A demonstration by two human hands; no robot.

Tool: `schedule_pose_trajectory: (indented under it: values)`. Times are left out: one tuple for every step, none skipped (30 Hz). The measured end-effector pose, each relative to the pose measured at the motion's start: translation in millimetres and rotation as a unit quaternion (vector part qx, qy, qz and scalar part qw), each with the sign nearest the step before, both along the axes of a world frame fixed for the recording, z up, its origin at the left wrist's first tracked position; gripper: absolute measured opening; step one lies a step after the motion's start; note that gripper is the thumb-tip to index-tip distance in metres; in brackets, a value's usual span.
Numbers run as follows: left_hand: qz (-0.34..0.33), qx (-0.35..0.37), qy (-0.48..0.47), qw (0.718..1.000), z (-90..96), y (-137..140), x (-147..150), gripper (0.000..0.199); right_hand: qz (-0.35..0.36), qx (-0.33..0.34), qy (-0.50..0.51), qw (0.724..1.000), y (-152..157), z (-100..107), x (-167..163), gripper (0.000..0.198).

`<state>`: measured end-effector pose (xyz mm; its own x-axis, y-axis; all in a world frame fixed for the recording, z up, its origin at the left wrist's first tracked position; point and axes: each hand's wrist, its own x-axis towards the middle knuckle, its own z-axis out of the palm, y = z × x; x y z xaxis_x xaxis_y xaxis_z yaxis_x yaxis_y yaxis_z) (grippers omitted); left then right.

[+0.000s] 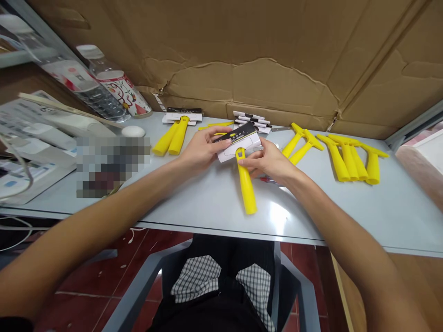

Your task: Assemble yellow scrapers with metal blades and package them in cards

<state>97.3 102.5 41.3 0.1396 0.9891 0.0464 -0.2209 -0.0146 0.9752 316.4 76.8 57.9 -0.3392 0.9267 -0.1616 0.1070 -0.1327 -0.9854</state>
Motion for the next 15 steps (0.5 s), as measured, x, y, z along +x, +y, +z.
schedule_pose_trajectory:
  values:
    - [0.007,-0.002,0.001,1.0,0.7,0.0,-0.2,0.045,0.002,-0.007,0.008,1.0,-0.6,1.1,-0.3,0.065]
    - [0.012,-0.003,0.002,1.0,1.2,0.0,-0.4,0.046,0.002,-0.014,0.012,1.0,-1.2,2.3,-0.4,0.071]
    - [0.015,-0.005,0.004,1.0,1.6,0.4,-0.7,0.047,0.002,-0.02,0.014,1.0,-1.8,3.4,-0.4,0.076]
    - [0.015,-0.007,0.006,1.0,1.8,1.0,-1.1,0.048,0.001,-0.026,0.012,1.0,-2.3,4.4,-0.3,0.079]
    - [0.013,-0.008,0.008,1.0,1.7,1.9,-1.8,0.048,0.002,-0.031,0.007,0.999,-2.7,5.2,-0.1,0.083]
    - [0.01,-0.01,0.012,1.0,1.4,3.1,-2.8,0.047,0.006,-0.034,0.0,0.999,-3.0,5.6,0.3,0.085]
    - [0.007,-0.011,0.018,1.0,1.1,4.5,-4.0,0.046,0.012,-0.034,-0.01,0.999,-3.2,5.7,0.6,0.084]
    - [0.003,-0.008,0.026,1.0,0.8,6.0,-5.5,0.044,0.017,-0.028,-0.019,0.999,-3.1,5.6,0.9,0.08]
    - [-0.001,-0.002,0.037,0.999,0.6,7.4,-7.3,0.041,0.018,-0.017,-0.025,0.999,-2.8,5.2,1.1,0.072]
    - [-0.007,0.008,0.051,0.999,0.7,8.6,-9.1,0.039,0.015,-0.003,-0.026,1.0,-2.3,4.7,1.2,0.061]
    - [-0.016,0.019,0.068,0.997,0.9,9.2,-10.9,0.038,0.007,0.013,-0.02,1.0,-1.6,4.2,1.2,0.048]
    - [-0.03,0.03,0.089,0.995,1.4,9.3,-12.4,0.037,-0.005,0.028,-0.009,1.0,-0.7,3.8,1.0,0.038]
    - [-0.049,0.04,0.11,0.992,2.0,8.9,-13.5,0.036,-0.019,0.038,0.001,0.999,0.4,3.5,0.8,0.03]
    - [-0.073,0.048,0.13,0.988,2.7,7.9,-14.2,0.036,-0.033,0.044,0.008,0.998,1.6,3.4,0.5,0.025]
    - [-0.097,0.055,0.146,0.983,3.3,6.7,-14.4,0.036,-0.046,0.045,0.01,0.998,2.8,3.3,0.3,0.021]
